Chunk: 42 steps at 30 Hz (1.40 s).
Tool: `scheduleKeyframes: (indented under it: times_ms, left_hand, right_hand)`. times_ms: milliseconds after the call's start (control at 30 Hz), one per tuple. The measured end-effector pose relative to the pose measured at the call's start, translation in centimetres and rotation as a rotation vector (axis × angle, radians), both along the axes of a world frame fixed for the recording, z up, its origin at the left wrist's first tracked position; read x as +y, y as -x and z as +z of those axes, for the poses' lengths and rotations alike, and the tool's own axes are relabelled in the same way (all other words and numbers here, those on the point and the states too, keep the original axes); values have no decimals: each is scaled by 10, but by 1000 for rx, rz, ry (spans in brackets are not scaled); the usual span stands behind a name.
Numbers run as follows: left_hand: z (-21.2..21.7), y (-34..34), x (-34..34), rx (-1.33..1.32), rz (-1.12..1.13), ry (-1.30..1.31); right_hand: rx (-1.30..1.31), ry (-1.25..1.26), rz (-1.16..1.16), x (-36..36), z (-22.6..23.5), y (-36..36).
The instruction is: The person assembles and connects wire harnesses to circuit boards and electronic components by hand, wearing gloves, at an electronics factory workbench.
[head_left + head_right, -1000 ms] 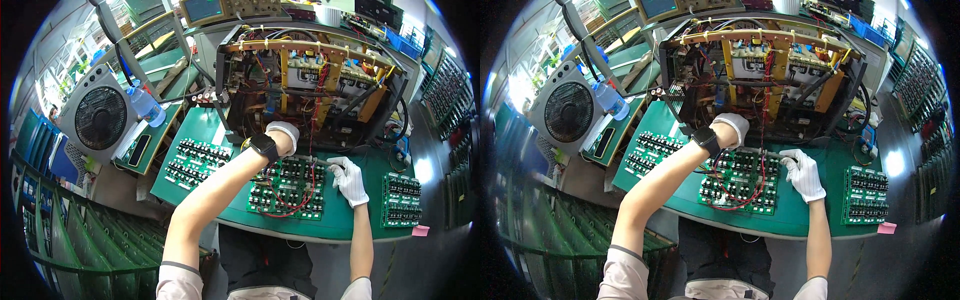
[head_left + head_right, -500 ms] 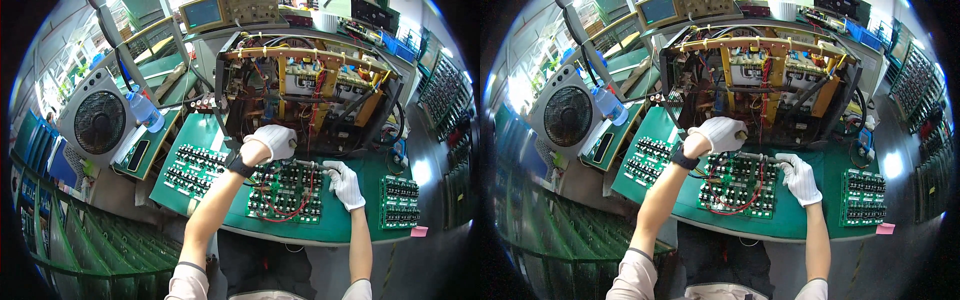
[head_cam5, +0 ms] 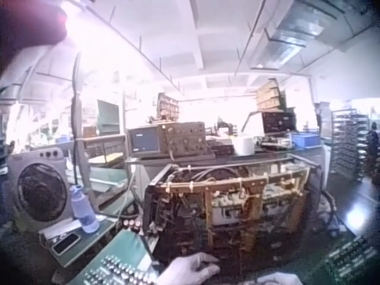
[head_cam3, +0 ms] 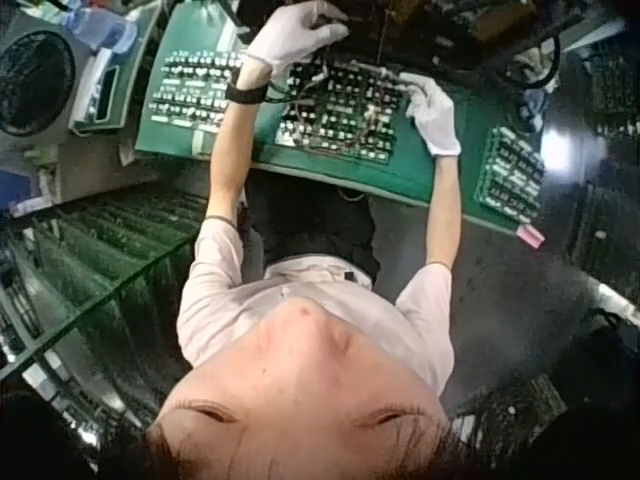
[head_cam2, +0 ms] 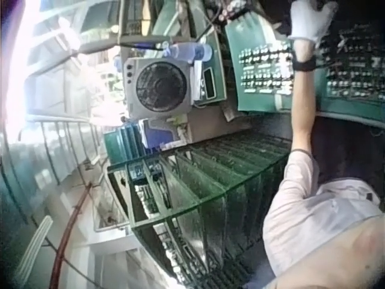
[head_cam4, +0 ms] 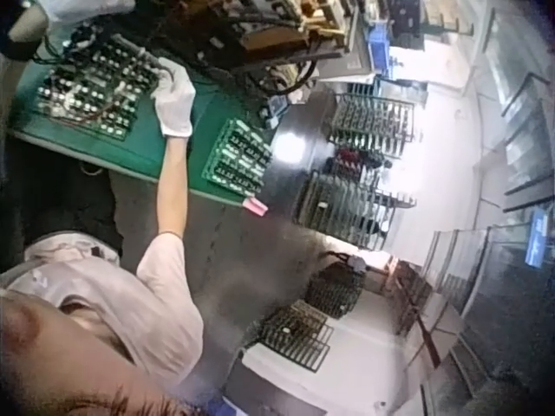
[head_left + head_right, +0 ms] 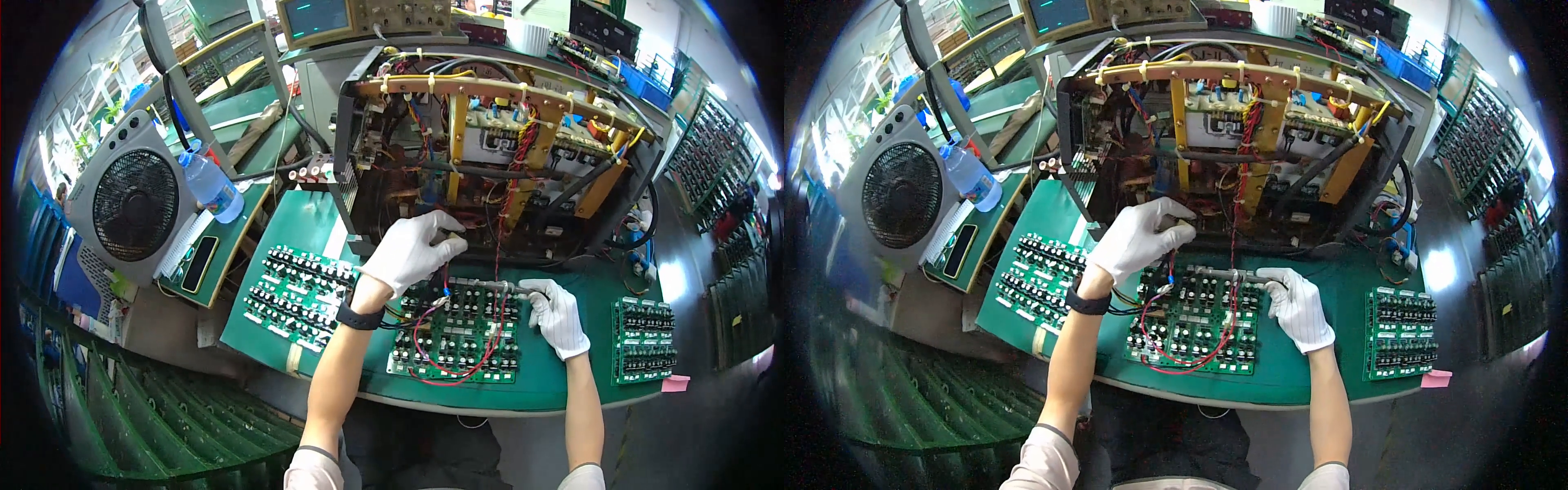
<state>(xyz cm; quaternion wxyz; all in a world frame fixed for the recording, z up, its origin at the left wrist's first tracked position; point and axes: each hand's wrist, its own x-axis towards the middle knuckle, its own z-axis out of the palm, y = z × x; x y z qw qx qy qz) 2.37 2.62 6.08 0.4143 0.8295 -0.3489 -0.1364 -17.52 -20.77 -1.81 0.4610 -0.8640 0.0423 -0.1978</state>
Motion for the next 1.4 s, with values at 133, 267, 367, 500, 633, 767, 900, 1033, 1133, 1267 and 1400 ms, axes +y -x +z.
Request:
scheduleKeyframes:
  times_ms: [133,267,367,500,633,767,900,1033,1133,1267,1400]
  left_hand:
    - [1,0,8,41,28,89]
    - [-6,-1,7,140,65,180]
    - [-19,-8,7,11,69,175]
    - [-19,-9,8,-78,36,178]
    - [-15,-11,7,-49,57,138]
    - [-24,-13,5,-31,64,202]
    - [-21,-11,2,24,28,199]
    - [-28,-14,5,83,48,244]
    - [-18,-11,5,119,66,168]
    - [-23,-12,4,162,71,212]
    - [-23,-13,3,103,43,228]
  right_hand:
    - [8,6,-1,-2,0,3]
    - [6,-52,-11,-3,-4,4]
    - [-11,18,1,-1,-3,2]
    - [-17,40,-1,-1,-2,2]
    - [-40,63,3,-2,-2,1]
    - [-33,66,3,-1,1,1]
    - [-30,42,-12,-2,1,4]
    - [-36,53,-6,1,0,1]
    - [-30,58,-7,0,1,3]
    - [-26,46,3,-1,0,3]
    - [-29,52,5,-1,0,3]
